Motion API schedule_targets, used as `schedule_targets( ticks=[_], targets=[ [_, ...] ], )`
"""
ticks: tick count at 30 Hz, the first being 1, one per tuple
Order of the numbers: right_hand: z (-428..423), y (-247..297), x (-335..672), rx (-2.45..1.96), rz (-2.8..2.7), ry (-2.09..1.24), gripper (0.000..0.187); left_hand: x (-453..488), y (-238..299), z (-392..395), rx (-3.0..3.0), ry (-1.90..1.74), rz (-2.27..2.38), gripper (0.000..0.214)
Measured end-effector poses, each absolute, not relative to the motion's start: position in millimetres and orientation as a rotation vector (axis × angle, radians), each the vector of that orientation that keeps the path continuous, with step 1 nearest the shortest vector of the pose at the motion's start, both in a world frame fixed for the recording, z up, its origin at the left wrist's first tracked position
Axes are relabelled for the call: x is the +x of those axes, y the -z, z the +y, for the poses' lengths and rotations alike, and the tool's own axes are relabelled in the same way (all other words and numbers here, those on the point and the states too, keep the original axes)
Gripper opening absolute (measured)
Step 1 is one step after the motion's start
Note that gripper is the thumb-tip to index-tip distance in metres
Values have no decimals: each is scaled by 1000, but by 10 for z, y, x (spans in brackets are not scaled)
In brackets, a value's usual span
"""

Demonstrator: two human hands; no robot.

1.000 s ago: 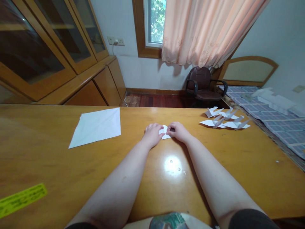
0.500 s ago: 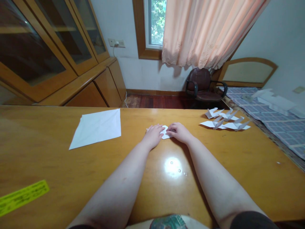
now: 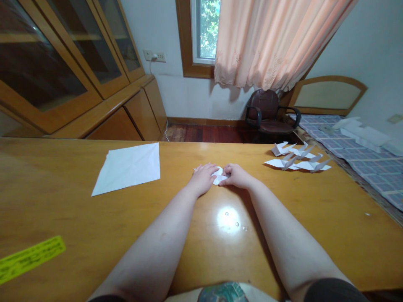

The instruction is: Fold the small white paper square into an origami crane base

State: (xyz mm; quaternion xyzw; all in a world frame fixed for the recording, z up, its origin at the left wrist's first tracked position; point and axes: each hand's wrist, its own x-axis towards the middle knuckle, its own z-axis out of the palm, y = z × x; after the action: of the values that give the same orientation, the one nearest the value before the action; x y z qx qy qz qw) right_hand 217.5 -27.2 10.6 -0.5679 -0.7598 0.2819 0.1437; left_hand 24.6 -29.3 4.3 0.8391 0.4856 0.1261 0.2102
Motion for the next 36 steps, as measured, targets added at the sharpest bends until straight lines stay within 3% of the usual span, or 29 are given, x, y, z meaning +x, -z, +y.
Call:
schedule_targets(
  ticks=[11,31,36],
  targets=[
    [-272,-128,2186,-1640,-2248,-802,11,213,-89,-287,2343,-245,1287,47],
    [-261,-167,2183,-1751,-2299,-632,23,202,-117,-296,2382,-187,1263,60],
    [-265,-223,2292,-1796,-2168,-800,21,194,-104,-290,2394,-153,1238,51]
  ],
)
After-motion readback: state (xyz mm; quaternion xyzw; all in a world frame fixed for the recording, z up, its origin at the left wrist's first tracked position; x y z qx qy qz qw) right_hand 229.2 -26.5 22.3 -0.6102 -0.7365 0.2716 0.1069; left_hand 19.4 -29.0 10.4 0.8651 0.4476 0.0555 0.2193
